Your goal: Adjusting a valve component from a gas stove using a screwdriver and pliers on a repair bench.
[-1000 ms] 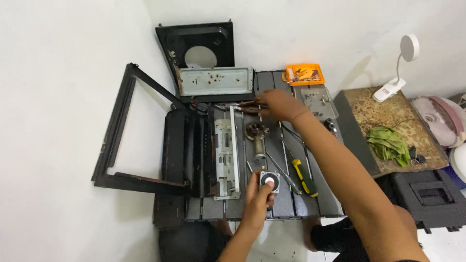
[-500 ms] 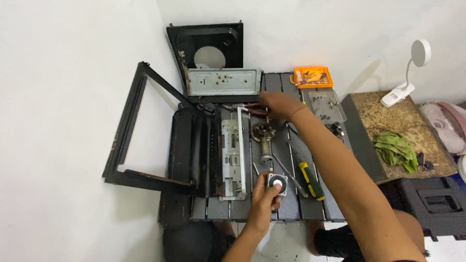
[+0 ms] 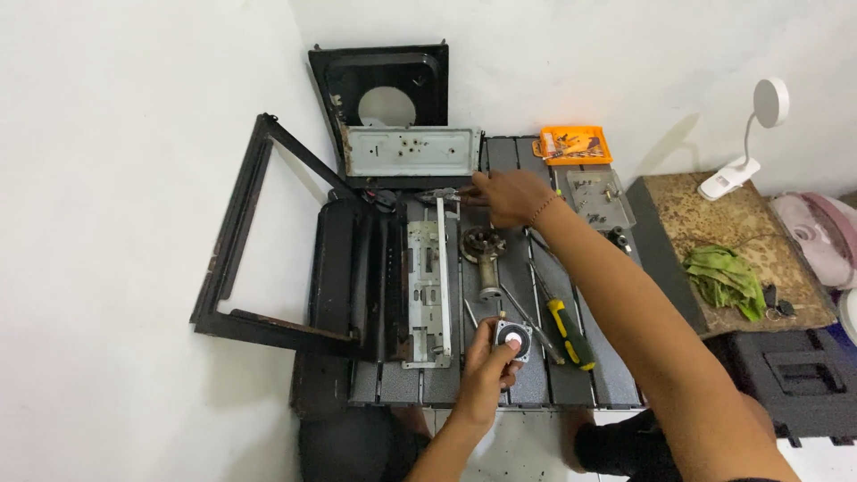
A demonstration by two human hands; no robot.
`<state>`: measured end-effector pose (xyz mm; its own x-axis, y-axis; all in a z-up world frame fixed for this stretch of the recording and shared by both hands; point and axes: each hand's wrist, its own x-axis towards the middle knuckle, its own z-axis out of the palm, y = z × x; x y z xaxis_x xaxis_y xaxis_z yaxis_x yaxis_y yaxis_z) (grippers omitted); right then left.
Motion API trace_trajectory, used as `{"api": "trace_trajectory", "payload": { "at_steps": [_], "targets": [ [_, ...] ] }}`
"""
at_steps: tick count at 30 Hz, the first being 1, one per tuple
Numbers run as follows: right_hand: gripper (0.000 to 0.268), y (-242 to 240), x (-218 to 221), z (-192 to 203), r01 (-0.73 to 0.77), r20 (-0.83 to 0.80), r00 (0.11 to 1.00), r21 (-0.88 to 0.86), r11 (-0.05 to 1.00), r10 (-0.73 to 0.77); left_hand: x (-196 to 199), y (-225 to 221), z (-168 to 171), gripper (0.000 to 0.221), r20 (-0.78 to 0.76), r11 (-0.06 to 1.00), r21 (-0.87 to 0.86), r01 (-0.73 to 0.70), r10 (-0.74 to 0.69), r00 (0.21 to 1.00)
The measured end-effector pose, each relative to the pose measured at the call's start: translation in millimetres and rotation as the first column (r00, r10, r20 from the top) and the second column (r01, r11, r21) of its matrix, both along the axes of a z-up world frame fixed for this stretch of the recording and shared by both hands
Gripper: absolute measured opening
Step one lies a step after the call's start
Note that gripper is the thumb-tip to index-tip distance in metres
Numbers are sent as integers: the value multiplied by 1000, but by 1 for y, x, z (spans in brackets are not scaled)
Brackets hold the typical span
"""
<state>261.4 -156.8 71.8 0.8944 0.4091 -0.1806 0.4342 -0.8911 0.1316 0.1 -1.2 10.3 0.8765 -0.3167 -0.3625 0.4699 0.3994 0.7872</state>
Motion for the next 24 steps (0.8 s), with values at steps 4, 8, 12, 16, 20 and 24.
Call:
{"api": "trace_trajectory", "payload": {
  "at_steps": [4,8,12,16,20,24],
  "targets": [
    [49,-15,-4,-8,-52,113,992,-15,999,53,1,4,3,31,-2,1000,-15,6,-6,1000],
    [31,-26,-47,18,92,49,993,208,974,-104,3,10,14,48,-9,994,112,12,-11,1000],
    [35,-59,-97,3,173,175,923,606,777,-342,8,10,-6,52,73,988,153,-6,-5,997],
    [27,-70,-188,25,332,-97,887,813,479,-452,9,13,-5,51,192,996,80,-30,14,981],
    [34,-58,-280,43,594,-555,743,804,-13,-374,9,16,0,47,327,997,82,-14,-13,945],
    [64,-40,-340,33,734,-866,467,494,-466,-182,2,19,13,43,459,995,97,-7,-38,888]
  ]
}}
